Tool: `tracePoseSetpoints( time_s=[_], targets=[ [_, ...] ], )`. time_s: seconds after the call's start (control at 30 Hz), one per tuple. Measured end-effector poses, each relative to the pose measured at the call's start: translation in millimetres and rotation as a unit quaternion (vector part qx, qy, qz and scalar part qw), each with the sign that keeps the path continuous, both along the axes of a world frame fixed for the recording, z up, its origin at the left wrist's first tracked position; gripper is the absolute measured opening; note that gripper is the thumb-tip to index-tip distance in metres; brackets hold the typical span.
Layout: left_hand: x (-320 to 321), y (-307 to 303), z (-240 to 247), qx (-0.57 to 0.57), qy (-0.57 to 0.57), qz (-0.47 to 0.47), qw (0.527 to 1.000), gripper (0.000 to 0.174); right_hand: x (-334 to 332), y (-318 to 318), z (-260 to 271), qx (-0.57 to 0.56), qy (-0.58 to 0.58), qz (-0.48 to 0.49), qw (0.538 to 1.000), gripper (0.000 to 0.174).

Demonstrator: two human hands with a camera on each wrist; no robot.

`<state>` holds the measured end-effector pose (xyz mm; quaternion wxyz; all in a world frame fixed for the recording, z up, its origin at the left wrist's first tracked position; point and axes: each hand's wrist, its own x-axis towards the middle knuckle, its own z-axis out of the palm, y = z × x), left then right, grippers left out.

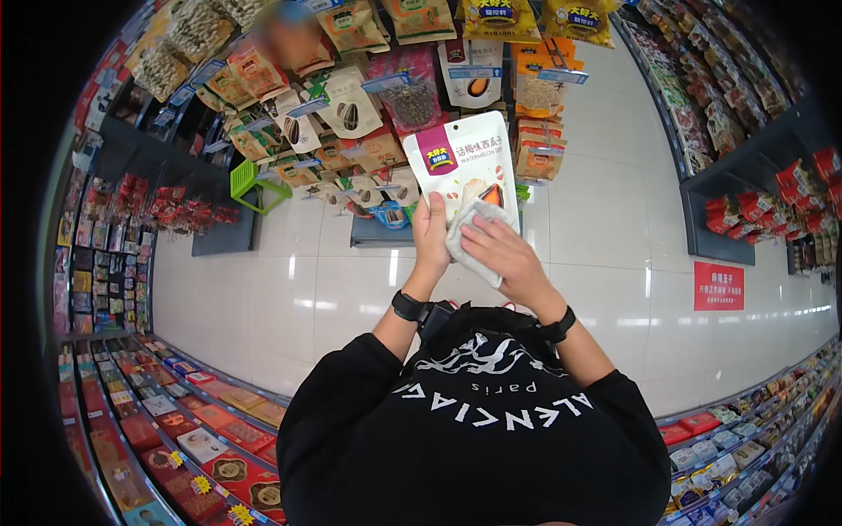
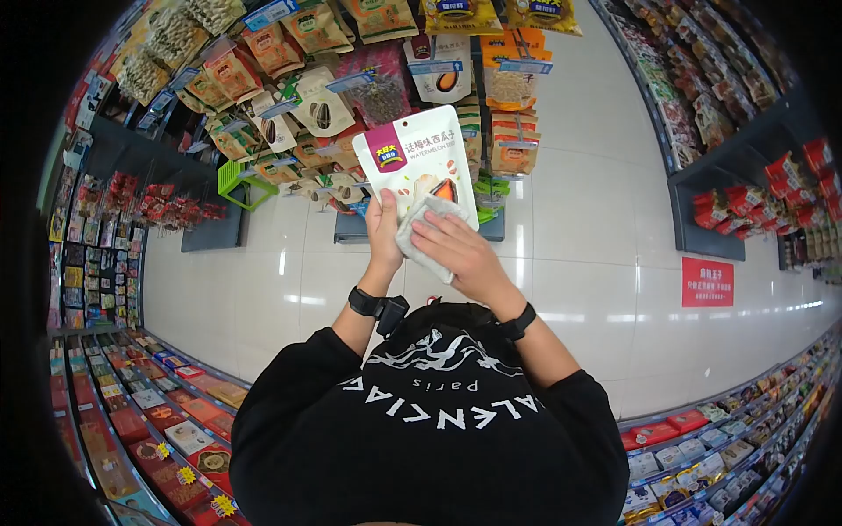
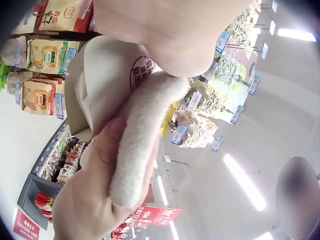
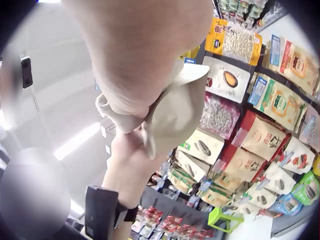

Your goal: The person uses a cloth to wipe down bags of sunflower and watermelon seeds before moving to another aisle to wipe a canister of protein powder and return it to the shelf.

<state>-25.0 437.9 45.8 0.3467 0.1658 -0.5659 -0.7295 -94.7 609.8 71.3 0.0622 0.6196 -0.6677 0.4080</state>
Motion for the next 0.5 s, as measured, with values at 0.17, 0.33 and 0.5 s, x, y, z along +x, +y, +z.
tracePoseSetpoints(
  time_s=[0.17,0.33,0.5],
  targets=[
    [3,5,14,0.001,0.031,0.009,0.999,0.046,-21,12,0,-0.022,0.003,-0.091,0.996,0.047],
    [7,12,24,0.061,0.046,-0.002,0.997,0.046,-23,6,-23,-0.127,-0.362,-0.173,0.907,0.043],
    [6,8,30,0.06,0.057,-0.001,0.997,0.043,-21,7,-28,-0.177,-0.637,-0.052,0.748,0.044]
  ],
)
